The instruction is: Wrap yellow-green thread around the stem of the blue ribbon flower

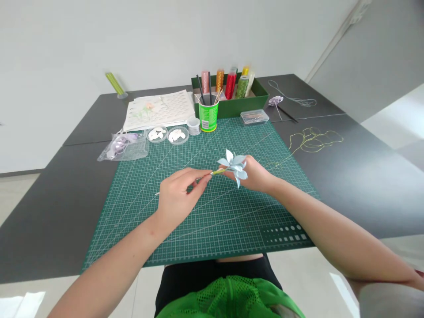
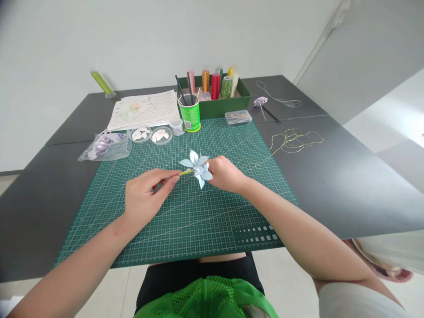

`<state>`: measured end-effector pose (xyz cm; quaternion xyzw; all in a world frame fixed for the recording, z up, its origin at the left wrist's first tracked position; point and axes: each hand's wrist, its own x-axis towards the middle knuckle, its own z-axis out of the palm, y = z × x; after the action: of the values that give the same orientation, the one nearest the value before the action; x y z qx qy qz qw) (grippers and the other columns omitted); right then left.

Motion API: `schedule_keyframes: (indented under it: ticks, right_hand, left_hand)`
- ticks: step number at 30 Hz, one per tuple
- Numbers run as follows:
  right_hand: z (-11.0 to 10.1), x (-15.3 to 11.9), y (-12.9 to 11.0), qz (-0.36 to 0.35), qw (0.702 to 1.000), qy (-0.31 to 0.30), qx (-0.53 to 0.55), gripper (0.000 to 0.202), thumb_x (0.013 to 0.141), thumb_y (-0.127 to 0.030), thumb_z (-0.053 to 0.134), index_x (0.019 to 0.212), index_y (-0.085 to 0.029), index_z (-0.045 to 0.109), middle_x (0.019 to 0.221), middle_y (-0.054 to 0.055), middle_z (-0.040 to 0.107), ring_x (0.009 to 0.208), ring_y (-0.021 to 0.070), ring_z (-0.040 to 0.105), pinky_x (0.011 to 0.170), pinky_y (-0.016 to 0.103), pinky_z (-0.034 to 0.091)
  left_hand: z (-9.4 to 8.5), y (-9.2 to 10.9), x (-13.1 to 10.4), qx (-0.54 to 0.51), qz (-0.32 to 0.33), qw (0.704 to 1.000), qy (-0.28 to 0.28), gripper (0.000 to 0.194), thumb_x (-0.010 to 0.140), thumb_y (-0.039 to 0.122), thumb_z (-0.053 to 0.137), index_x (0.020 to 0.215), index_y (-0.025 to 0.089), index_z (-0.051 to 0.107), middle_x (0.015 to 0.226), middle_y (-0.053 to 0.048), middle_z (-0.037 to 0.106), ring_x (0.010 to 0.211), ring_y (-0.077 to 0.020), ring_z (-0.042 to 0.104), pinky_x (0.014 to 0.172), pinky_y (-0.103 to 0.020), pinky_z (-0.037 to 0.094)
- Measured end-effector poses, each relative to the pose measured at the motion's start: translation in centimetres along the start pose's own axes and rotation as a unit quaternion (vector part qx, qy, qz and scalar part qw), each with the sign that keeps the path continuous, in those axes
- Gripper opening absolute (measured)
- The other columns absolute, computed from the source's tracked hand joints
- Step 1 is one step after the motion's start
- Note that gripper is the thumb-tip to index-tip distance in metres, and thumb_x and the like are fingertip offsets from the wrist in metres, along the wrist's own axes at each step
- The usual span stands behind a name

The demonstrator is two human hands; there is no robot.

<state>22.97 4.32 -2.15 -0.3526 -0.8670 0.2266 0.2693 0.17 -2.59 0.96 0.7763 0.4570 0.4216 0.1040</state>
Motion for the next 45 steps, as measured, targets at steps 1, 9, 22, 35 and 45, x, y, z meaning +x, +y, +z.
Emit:
schedule_keyframes:
  ticks: [1, 9, 22, 35, 45]
  right_hand:
    - [0.1, 0.0, -0.3, -0.001, 1.000, -0.005, -0.005, 0.023, 0.095, -0.025, 0.058, 0.079, -0.014, 0.070, 0.059, -0.002, 0.061, 0.052, 0.0081, 0.047, 0.055, 0.023, 0.032]
    - [0.4, -0.8, -2.7, -0.103, 0.994, -0.014, -0.046, 0.033, 0.105, -0.029, 0.044, 0.094, -0.017, 0.073, 0.068, 0.001, 0.069, 0.057, 0.0094, 0.058, 0.055, 0.022, 0.039]
    - [-0.4, -1.4, -4.3, -0.251, 0.944, 0.098, -0.191, 0.019, 0.101, -0.018, 0.051, 0.090, -0.018, 0.066, 0.055, -0.005, 0.057, 0.047, 0.0076, 0.049, 0.046, 0.026, 0.033]
    - [-1.9, -0.8, -2.7, -0.175, 0.959, 0.146, -0.168, 0.024, 0.101, -0.027, 0.056, 0.089, -0.020, 0.076, 0.056, -0.003, 0.063, 0.049, 0.0070, 0.054, 0.047, 0.022, 0.037]
    - [-1.8, -0.2, -1.6, -0.091, 0.986, 0.137, -0.035, 0.019, 0.095, -0.027, 0.065, 0.087, -0.018, 0.079, 0.076, 0.001, 0.078, 0.062, 0.0109, 0.069, 0.056, 0.020, 0.049]
  left_hand:
    - [-0.1, -0.1, 0.1, -0.003, -0.033, 0.999, 0.008, 0.014, 0.096, 0.027, 0.065, 0.100, 0.022, 0.078, 0.086, 0.000, 0.079, 0.067, -0.0115, 0.068, 0.062, -0.023, 0.054]
    - [-0.2, -1.0, 0.9, -0.040, -0.157, 0.985, 0.056, 0.020, 0.095, 0.030, 0.064, 0.107, 0.024, 0.078, 0.089, 0.000, 0.080, 0.069, -0.0131, 0.069, 0.066, -0.025, 0.056]
    - [0.6, -2.0, 0.9, 0.010, -0.170, 0.984, -0.057, 0.017, 0.094, 0.029, 0.064, 0.098, 0.027, 0.080, 0.082, 0.003, 0.079, 0.065, -0.0148, 0.069, 0.061, -0.026, 0.051]
    - [1.5, 0.1, -0.7, 0.078, -0.012, 0.979, -0.189, 0.015, 0.095, 0.026, 0.063, 0.096, 0.026, 0.078, 0.092, 0.003, 0.080, 0.076, -0.0182, 0.074, 0.061, -0.028, 0.052]
    - [0.9, 0.6, -0.9, 0.077, 0.062, 0.981, -0.167, 0.015, 0.097, 0.025, 0.062, 0.095, 0.023, 0.076, 0.091, 0.003, 0.080, 0.079, -0.0170, 0.075, 0.066, -0.028, 0.054]
